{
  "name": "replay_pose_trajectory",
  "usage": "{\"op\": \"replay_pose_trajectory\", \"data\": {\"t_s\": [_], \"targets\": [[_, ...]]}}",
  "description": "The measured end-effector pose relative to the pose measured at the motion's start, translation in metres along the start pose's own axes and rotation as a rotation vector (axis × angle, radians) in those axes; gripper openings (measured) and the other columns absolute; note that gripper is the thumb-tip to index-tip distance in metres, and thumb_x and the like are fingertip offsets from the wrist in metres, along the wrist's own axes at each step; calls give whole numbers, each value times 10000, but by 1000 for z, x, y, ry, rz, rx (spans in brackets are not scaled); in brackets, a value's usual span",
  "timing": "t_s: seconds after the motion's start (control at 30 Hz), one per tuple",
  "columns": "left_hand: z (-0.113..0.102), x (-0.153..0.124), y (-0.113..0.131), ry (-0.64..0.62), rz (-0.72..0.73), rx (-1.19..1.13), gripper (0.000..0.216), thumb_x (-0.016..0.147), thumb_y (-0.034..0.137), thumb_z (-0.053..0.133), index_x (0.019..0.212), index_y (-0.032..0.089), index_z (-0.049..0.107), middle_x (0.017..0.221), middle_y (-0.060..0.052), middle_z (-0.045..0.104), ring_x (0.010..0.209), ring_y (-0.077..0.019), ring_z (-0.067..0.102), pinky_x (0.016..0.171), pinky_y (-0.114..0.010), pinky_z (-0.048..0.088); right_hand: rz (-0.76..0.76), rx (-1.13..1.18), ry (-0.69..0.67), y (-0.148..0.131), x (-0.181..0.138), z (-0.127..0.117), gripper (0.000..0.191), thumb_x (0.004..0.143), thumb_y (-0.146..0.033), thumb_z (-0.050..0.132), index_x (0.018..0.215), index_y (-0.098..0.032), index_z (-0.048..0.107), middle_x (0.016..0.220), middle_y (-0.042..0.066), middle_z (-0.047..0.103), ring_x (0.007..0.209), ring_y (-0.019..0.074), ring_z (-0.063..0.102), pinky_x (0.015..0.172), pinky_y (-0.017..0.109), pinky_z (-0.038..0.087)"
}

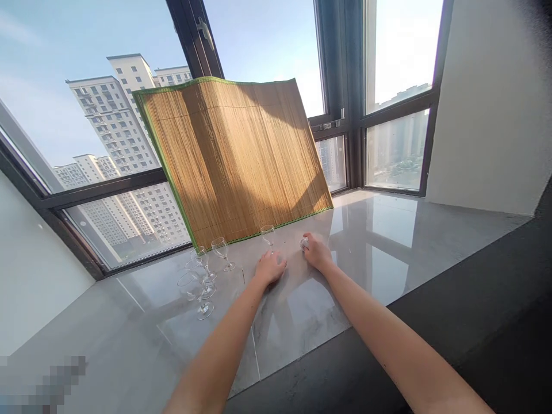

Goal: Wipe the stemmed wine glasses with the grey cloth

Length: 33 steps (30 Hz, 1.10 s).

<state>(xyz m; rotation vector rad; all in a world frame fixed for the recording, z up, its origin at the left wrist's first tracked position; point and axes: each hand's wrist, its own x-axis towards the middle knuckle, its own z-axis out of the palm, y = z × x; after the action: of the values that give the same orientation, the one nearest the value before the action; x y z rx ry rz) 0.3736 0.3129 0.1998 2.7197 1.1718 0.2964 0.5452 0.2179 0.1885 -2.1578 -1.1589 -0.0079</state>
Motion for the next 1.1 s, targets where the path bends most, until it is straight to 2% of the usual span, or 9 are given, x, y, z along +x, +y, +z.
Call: {"op": "replay_pose_trajectory", "data": {"t_s": [0.1, 0.23, 0.4, 0.53, 0.63, 0.87, 0.93, 1.0, 1.1], "targets": [[2, -3, -7, 0, 59, 38, 481, 931, 479, 377, 1313, 244, 553, 1430, -107, 501, 1300, -288, 456, 1078, -424, 338, -16, 5, 7, 1, 1, 1, 426, 894, -199, 466, 1320, -221, 449, 1051, 101, 682, 944, 241, 638, 711, 288, 384], [-2, -34, -27, 13, 81, 72, 522, 933, 484, 363, 1354, 226, 532, 1469, -109, 468, 1340, -282, 418, 1105, -405, 311, -20, -2, 14, 1, 0, 1, 426, 886, -178, 457, 1309, -224, 457, 1051, 102, 685, 943, 245, 643, 691, 288, 378], [-11, -71, -53, 53, -75, 109, 527, 934, 489, 343, 1341, 221, 544, 1426, -125, 506, 1308, -301, 450, 1084, -428, 335, 6, -16, -2, 0, 0, 1, 427, 891, -196, 468, 1317, -225, 456, 1089, 99, 683, 973, 245, 641, 709, 286, 389], [-17, -84, -70, 89, -248, 110, 551, 924, 498, 341, 1333, 192, 547, 1401, -154, 516, 1297, -331, 454, 1059, -458, 358, -16, -22, 6, 0, 0, 3, 430, 892, -194, 468, 1321, -229, 452, 1098, 100, 682, 958, 246, 646, 721, 297, 395], [-17, -87, -80, 111, -307, 93, 507, 919, 486, 359, 1287, 212, 575, 1377, -145, 541, 1300, -321, 458, 1072, -456, 345, -11, -33, 4, 1, 0, 5, 426, 894, -203, 466, 1318, -228, 458, 1094, 102, 679, 957, 245, 649, 732, 303, 401], [-18, -98, -79, 200, -438, -38, 555, 897, 462, 438, 1375, 184, 477, 1553, -168, 331, 1455, -367, 226, 1144, -523, 223, -26, -57, -6, 4, 1, 7, 405, 900, -242, 455, 1305, -233, 458, 1092, 99, 682, 961, 260, 644, 726, 322, 395], [-26, -112, -73, 212, -373, -105, 499, 883, 428, 471, 1315, 184, 528, 1526, -166, 371, 1426, -356, 292, 1131, -500, 266, -35, -48, -5, 6, 1, 8, 406, 898, -240, 459, 1304, -229, 459, 1105, 102, 677, 968, 259, 639, 729, 319, 392], [-38, -133, -68, 284, -271, -192, 351, 886, 369, 465, 1162, 203, 606, 1404, -142, 507, 1309, -304, 455, 1073, -436, 363, -38, -41, -3, 8, 0, 9, 405, 901, -242, 460, 1306, -225, 458, 1112, 107, 671, 976, 258, 635, 731, 315, 391], [-58, -166, -73, 540, -284, -314, 215, 912, 315, 405, 978, 231, 591, 1098, -94, 630, 1019, -218, 596, 909, -351, 474, -38, -34, 1, 9, -1, 10, 414, 901, -256, 466, 1314, -223, 455, 1099, 117, 668, 973, 267, 635, 734, 321, 397]]}}
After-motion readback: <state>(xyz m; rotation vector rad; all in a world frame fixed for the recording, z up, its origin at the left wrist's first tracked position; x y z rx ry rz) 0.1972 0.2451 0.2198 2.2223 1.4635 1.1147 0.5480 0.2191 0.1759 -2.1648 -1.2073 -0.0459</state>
